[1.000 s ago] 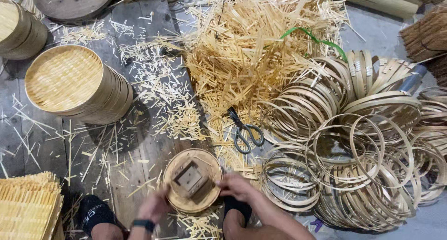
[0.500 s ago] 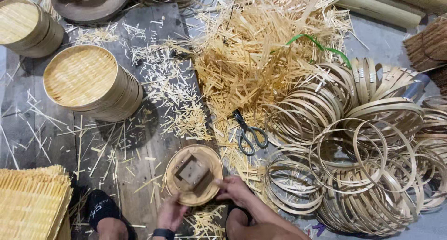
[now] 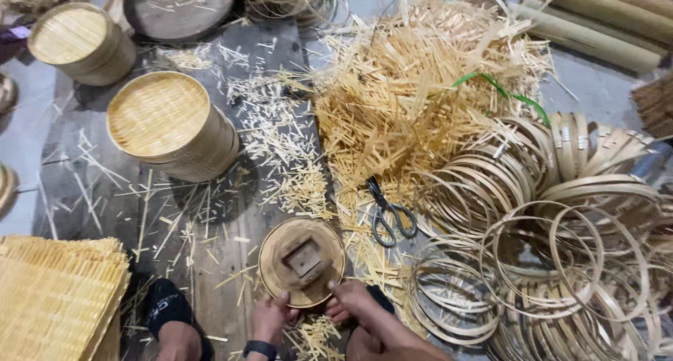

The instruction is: The person sits on the floor and trims the edge of a square woven bamboo sheet with shears, then fits a circular bamboo rim around the woven sheet and presses it into place using a round wooden base and a wooden block mold, repeating the fitting and pressing steps to form a steamer lid.

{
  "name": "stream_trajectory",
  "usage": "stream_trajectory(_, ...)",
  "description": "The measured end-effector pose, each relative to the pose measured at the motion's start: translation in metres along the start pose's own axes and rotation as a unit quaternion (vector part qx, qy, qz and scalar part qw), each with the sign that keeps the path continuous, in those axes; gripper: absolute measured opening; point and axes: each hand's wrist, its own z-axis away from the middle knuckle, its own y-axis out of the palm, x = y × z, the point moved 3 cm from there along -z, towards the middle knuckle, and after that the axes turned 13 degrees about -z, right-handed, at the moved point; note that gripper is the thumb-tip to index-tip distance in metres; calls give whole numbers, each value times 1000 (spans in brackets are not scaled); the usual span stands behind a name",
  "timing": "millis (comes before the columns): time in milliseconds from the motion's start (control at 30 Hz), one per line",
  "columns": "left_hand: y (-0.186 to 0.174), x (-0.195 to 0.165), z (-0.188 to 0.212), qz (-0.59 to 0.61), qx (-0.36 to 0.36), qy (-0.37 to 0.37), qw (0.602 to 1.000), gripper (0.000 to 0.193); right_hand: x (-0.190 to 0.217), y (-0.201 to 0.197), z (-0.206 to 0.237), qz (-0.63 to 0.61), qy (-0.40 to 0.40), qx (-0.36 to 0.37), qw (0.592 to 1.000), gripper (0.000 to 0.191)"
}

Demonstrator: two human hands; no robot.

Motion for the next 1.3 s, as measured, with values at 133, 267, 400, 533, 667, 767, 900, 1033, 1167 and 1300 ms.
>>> stream_trajectory(133, -21, -77, 14, -239, -35, 296, 924, 30, 61, 6, 35, -111, -55, 54, 991, 98)
stream_trajectory(267, 0, -141, 56, -336, 53, 346, 875, 48, 106, 36, 54, -76, -83, 44, 993, 115)
stream_trajectory(400, 44, -193, 93, -376, -1, 427, 822, 66, 119, 61, 68, 110, -172, -7, 979, 99)
stream_trajectory(533, 68, -213, 110, -444, -52, 347, 825, 50, 123, 72, 71, 230, -249, -22, 941, 94)
stream_trajectory(667, 72, -219, 122, -508, -87, 281, 810, 50, 133, 74, 52, 482, -154, -43, 862, 87)
stream_trajectory(767, 71, -224, 127, -533, -121, 275, 791, 52, 138, 81, 44, 602, -130, -21, 787, 71)
stream_trajectory(900, 62, -236, 119, -514, -112, 303, 794, 51, 137, 91, 53, 564, -132, -23, 815, 64)
stream_trajectory(1033, 48, -250, 110, -515, -118, 376, 761, 52, 145, 104, 76, 466, -277, -82, 836, 72)
stream_trajectory(1167, 41, -246, 89, -474, -101, 356, 799, 51, 149, 114, 82, 452, -214, -70, 863, 67)
stream_trajectory(1300, 22, -223, 32, -501, -87, 256, 822, 54, 144, 99, 73, 389, -203, -28, 898, 80)
